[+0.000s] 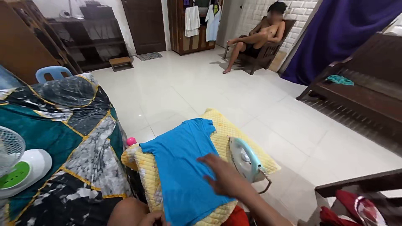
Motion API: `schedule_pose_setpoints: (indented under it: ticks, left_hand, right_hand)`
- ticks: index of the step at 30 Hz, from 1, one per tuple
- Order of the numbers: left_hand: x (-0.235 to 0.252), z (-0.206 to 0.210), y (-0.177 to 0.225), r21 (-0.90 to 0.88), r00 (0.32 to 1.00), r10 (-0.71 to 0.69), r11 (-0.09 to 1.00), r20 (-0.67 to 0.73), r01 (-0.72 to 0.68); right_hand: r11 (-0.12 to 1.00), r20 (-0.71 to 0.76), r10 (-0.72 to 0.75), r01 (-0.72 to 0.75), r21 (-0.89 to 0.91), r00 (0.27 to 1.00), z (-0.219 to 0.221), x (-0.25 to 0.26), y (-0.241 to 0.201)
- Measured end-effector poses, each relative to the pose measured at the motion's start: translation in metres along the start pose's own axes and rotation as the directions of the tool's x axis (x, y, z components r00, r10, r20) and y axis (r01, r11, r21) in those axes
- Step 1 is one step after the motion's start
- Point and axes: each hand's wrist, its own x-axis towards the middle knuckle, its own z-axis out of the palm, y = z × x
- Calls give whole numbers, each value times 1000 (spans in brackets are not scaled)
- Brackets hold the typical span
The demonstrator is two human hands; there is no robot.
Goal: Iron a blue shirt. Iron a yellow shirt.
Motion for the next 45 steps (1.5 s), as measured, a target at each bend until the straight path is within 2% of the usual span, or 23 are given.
schedule_pose_setpoints:
  ticks: [2,4,6,8,10,11,12,13,14,15,18,21,23,25,28,30,33,35,38,40,45]
  left_hand:
    - [3,-4,26,14,987,143,990,-67,-143]
    - [5,-10,50,66,966,226,973,-126,-219]
    - [8,-13,54,61,919,306,952,-248,-301]
    - [14,-9,51,-51,810,396,886,-432,-460]
    - [23,7,51,-218,716,318,808,-622,-548]
    - [27,19,55,-314,698,236,765,-676,-562]
    - [33,32,59,-377,710,155,759,-687,-531]
    - [41,45,61,-406,749,91,794,-657,-453]
    - [54,55,65,-441,797,1,832,-604,-335]
    - [70,64,69,-429,818,-61,873,-571,-234]
    - [110,74,68,-258,776,-36,952,-630,-165]
    - [112,42,88,-244,776,-1,950,-631,-197]
    - [96,6,106,-205,778,33,957,-627,-206]
    - [75,-37,122,-15,742,172,971,-648,-238]
    - [49,-104,147,234,689,398,916,-606,-325]
    - [35,-148,171,312,746,429,900,-509,-305]
    - [33,-204,207,362,888,309,915,-341,-179]
    - [47,-232,223,421,909,281,897,-309,-134]
    - [71,-261,243,513,897,273,856,-348,-62]
    - [80,-271,260,508,867,283,861,-410,-40]
    - [83,-285,305,519,748,346,855,-566,-2]
  right_hand:
    - [953,165,-302,303,16,939,31,12,-39]
    - [852,257,-520,517,84,815,58,32,-61]
    - [812,346,-575,570,128,741,67,54,-74]
    - [831,385,-545,541,129,745,59,75,-82]
    - [863,385,-493,494,105,780,39,90,-88]
    - [868,363,-485,490,83,796,27,95,-92]
    - [867,320,-488,494,69,812,15,99,-96]
    - [864,259,-496,500,54,829,3,101,-100]
    - [863,186,-501,503,42,845,-8,103,-104]
    - [863,109,-504,504,26,857,-20,105,-107]
    - [866,-135,-498,499,-33,857,-55,104,-115]
    - [858,-358,-501,508,-82,788,-99,91,-115]
    - [865,-445,-477,493,-88,758,-131,76,-109]
    - [868,-512,-442,495,-36,737,-161,61,-99]
    - [873,-582,-365,484,55,726,-201,43,-86]
    - [875,-612,-329,475,88,719,-221,38,-77]
    - [884,-644,-244,439,159,725,-236,44,-67]
    - [901,-644,-134,363,237,753,-240,56,-61]
    - [892,-615,6,274,360,789,-243,81,-49]
    - [874,-612,67,249,417,788,-244,95,-38]
    - [768,-642,178,303,565,746,-249,105,-28]
